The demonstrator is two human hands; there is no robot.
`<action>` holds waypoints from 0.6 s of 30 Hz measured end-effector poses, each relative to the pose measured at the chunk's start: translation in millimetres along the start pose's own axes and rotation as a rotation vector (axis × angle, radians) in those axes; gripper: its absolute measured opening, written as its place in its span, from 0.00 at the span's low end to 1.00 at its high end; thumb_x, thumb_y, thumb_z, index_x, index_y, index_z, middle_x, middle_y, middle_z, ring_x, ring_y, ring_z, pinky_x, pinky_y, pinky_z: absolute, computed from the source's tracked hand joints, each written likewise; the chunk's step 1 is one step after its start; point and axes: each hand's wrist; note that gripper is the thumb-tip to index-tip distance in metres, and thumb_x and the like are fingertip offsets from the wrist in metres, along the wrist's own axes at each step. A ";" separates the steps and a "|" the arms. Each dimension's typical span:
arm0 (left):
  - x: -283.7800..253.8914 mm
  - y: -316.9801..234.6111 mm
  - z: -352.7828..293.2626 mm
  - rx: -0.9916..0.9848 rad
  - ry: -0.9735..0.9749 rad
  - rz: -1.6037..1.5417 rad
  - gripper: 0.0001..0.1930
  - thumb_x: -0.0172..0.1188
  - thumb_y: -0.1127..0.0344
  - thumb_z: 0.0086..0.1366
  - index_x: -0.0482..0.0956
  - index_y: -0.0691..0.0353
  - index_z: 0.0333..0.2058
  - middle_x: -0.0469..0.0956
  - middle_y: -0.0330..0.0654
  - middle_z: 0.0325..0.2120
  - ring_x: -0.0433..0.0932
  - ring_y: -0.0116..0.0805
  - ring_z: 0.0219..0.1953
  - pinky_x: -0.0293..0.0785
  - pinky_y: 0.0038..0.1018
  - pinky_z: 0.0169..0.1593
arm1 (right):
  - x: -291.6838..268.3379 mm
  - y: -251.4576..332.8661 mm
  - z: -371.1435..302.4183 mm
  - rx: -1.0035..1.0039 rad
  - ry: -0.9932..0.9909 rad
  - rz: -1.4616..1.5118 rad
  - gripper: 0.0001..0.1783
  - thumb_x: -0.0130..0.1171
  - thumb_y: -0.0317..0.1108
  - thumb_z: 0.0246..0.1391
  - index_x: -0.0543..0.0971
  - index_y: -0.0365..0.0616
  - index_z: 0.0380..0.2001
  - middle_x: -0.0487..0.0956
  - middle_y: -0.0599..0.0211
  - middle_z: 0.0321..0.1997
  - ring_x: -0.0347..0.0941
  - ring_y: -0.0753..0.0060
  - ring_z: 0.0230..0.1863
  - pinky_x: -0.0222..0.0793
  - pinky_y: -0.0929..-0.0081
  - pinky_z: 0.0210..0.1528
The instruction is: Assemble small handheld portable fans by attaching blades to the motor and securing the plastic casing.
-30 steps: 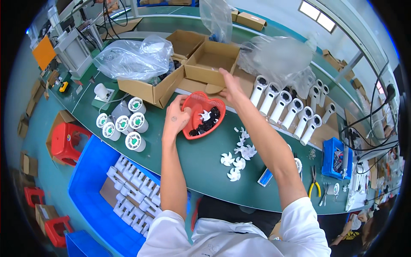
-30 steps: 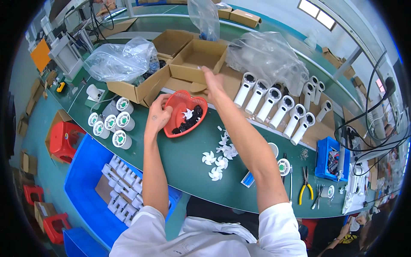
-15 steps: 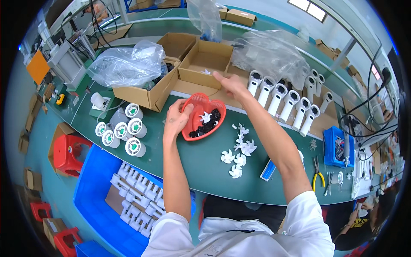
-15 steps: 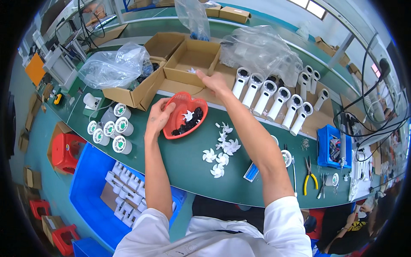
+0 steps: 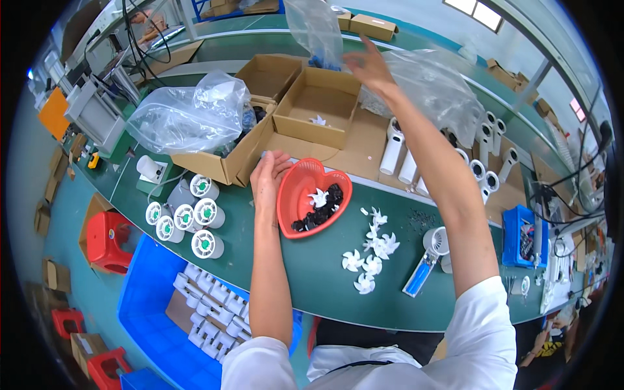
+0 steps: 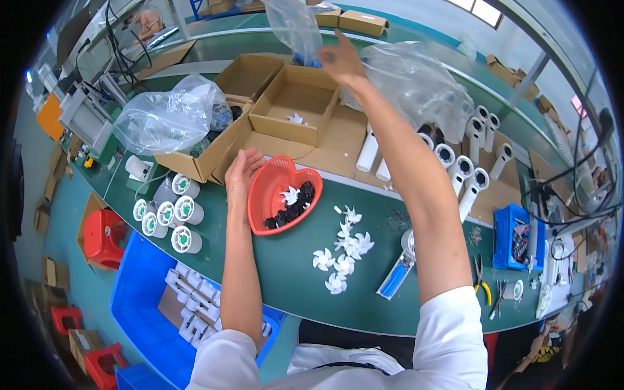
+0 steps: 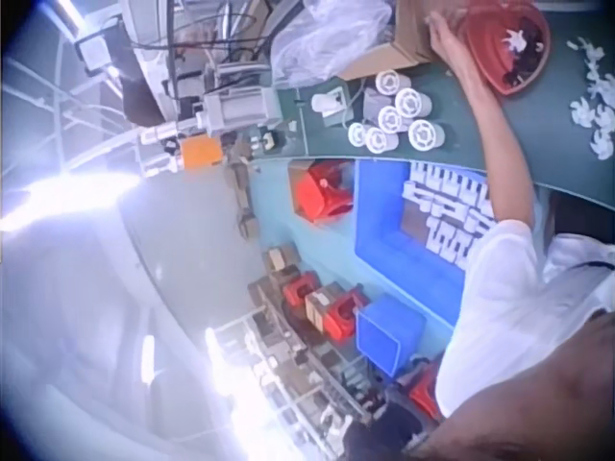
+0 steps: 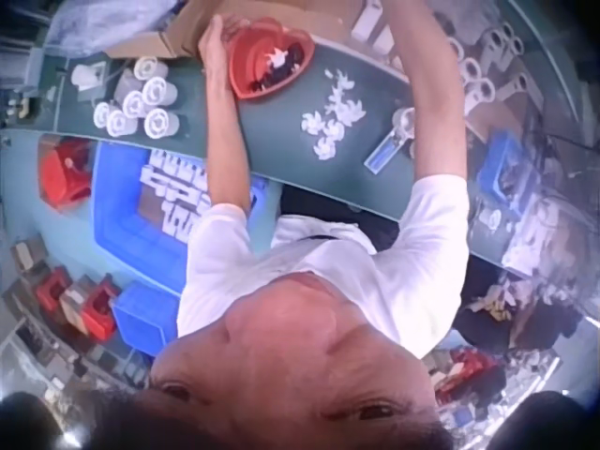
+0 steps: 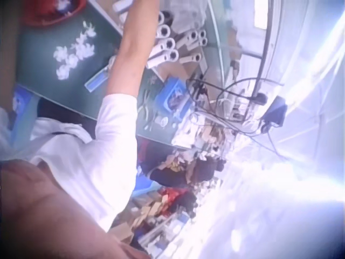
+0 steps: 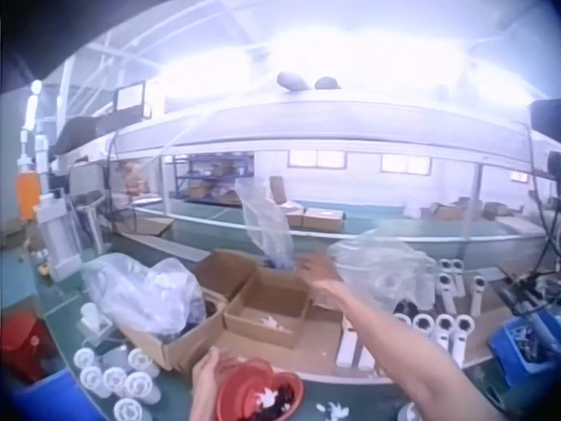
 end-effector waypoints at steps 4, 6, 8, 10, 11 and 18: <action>-3.4 9.1 2.5 -0.034 -0.076 -0.099 0.26 0.54 0.52 0.69 0.71 0.73 0.51 0.76 0.51 0.44 0.74 0.37 0.45 0.72 0.32 0.53 | 20.8 27.3 66.2 -0.118 -0.003 -0.161 0.21 0.57 0.35 0.50 0.81 0.56 0.49 0.45 0.56 0.76 0.46 0.44 0.73 0.48 0.56 0.72; 5.7 11.3 -1.7 -0.043 -0.072 -0.065 0.22 0.53 0.56 0.70 0.72 0.73 0.50 0.77 0.50 0.42 0.76 0.36 0.44 0.73 0.31 0.52 | 29.6 21.4 83.8 -0.083 -0.011 -0.205 0.23 0.57 0.37 0.50 0.79 0.53 0.52 0.52 0.52 0.73 0.51 0.46 0.71 0.52 0.58 0.70; 13.5 9.7 -0.1 -0.040 -0.054 -0.047 0.21 0.53 0.58 0.70 0.72 0.73 0.50 0.77 0.49 0.41 0.76 0.35 0.44 0.73 0.30 0.52 | 27.9 9.5 99.3 -0.046 -0.017 -0.260 0.26 0.58 0.38 0.49 0.77 0.51 0.55 0.59 0.49 0.70 0.56 0.47 0.69 0.55 0.59 0.69; 8.1 7.3 -2.7 -0.057 -0.067 -0.028 0.20 0.53 0.60 0.70 0.72 0.73 0.51 0.77 0.49 0.41 0.77 0.35 0.44 0.75 0.29 0.51 | 19.3 2.6 100.4 0.101 -0.011 -0.187 0.31 0.58 0.40 0.49 0.72 0.44 0.58 0.74 0.48 0.59 0.70 0.50 0.59 0.65 0.66 0.61; 6.6 6.9 -3.3 -0.063 -0.071 -0.030 0.20 0.53 0.60 0.70 0.72 0.73 0.51 0.77 0.49 0.41 0.77 0.35 0.44 0.75 0.29 0.51 | 8.7 -3.0 100.1 0.103 -0.004 -0.188 0.31 0.58 0.40 0.49 0.72 0.44 0.58 0.74 0.48 0.59 0.70 0.50 0.59 0.65 0.66 0.61; -1.0 3.8 1.0 -0.024 -0.069 -0.005 0.19 0.54 0.61 0.69 0.72 0.73 0.50 0.78 0.49 0.41 0.77 0.35 0.43 0.75 0.29 0.51 | -92.9 -47.3 23.4 0.272 -0.058 -0.344 0.17 0.57 0.38 0.42 0.82 0.35 0.31 0.81 0.44 0.34 0.76 0.40 0.38 0.73 0.59 0.46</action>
Point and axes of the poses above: each hand's wrist, its own z-axis towards the middle knuckle, its own x-axis out of the palm, y = z × x
